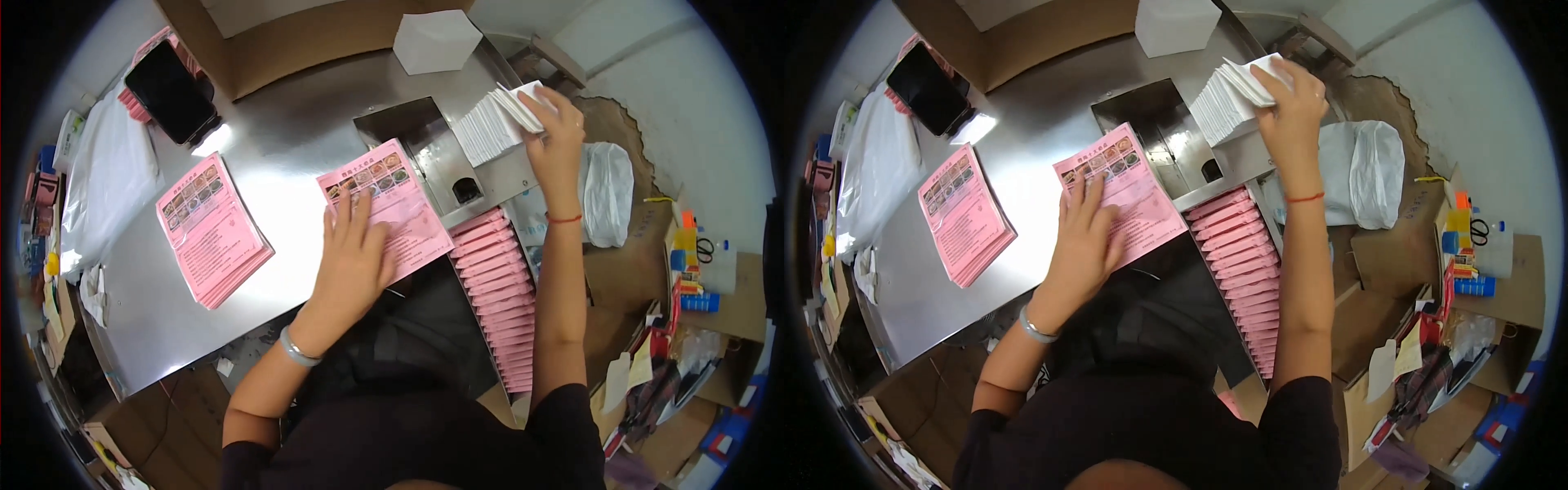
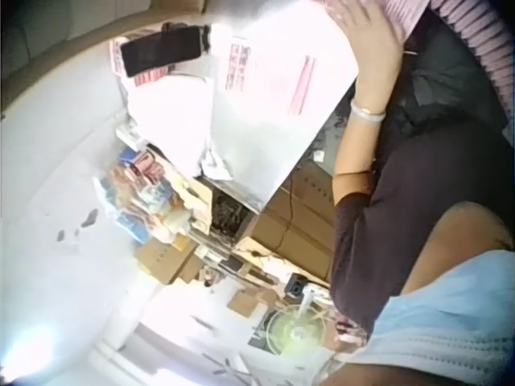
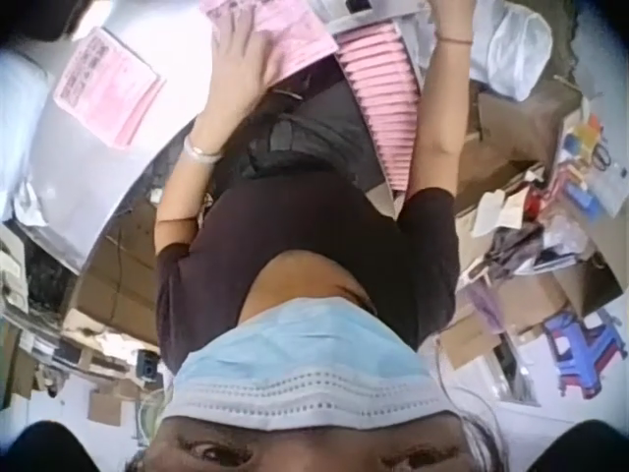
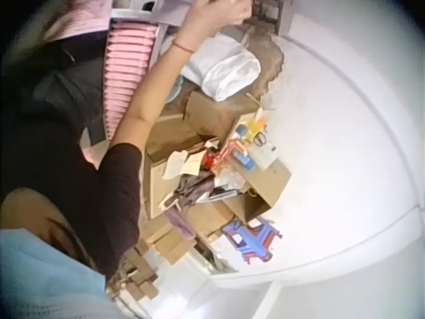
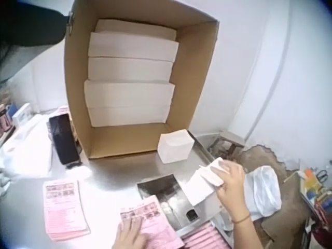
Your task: Folding pink paper booklets and inserting white paper sheets.
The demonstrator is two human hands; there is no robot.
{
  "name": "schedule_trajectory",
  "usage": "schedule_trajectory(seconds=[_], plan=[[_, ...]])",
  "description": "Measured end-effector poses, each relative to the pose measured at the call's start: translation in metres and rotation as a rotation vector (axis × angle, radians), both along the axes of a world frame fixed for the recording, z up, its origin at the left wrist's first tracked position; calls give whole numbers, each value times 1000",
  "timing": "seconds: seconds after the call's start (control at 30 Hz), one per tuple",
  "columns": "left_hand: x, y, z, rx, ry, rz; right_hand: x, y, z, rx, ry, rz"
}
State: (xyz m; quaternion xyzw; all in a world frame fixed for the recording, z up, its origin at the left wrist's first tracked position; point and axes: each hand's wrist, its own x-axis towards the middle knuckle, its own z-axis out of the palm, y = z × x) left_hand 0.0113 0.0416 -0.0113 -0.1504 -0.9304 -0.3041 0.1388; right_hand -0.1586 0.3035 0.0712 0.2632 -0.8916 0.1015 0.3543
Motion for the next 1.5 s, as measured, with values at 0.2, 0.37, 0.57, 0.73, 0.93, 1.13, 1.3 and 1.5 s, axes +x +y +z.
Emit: schedule_trajectory(seconds=[0.2, 0.37, 0.57, 0.73, 0.93, 1.13, 1.3, 1.5], plan=[[5, -41, 9, -261, 34, 79, 145, -110, -47, 163, -405, 693], [7, -27, 12, -89, -44, 149, 93, -136, -59, 98, -228, 372], [10, -21, 27, -257, 9, 171, 44, -70, 3, -429, -172, 65], [-15, -31, 33, -275, -145, 148, 28, -46, -16, -4, -95, -118], [-46, -34, 33, -379, 30, -10, 45, -31, 1, -255, -292, -52], [4, -16, 15, -255, -23, 53, 36, -12, 8, -146, -259, 50], [-9, -44, 22, -232, -35, -26, 134, -91, -48, 60, -373, 438], [-24, -19, 29, 148, -122, -209, 87, -120, -55, 156, -391, 313]])
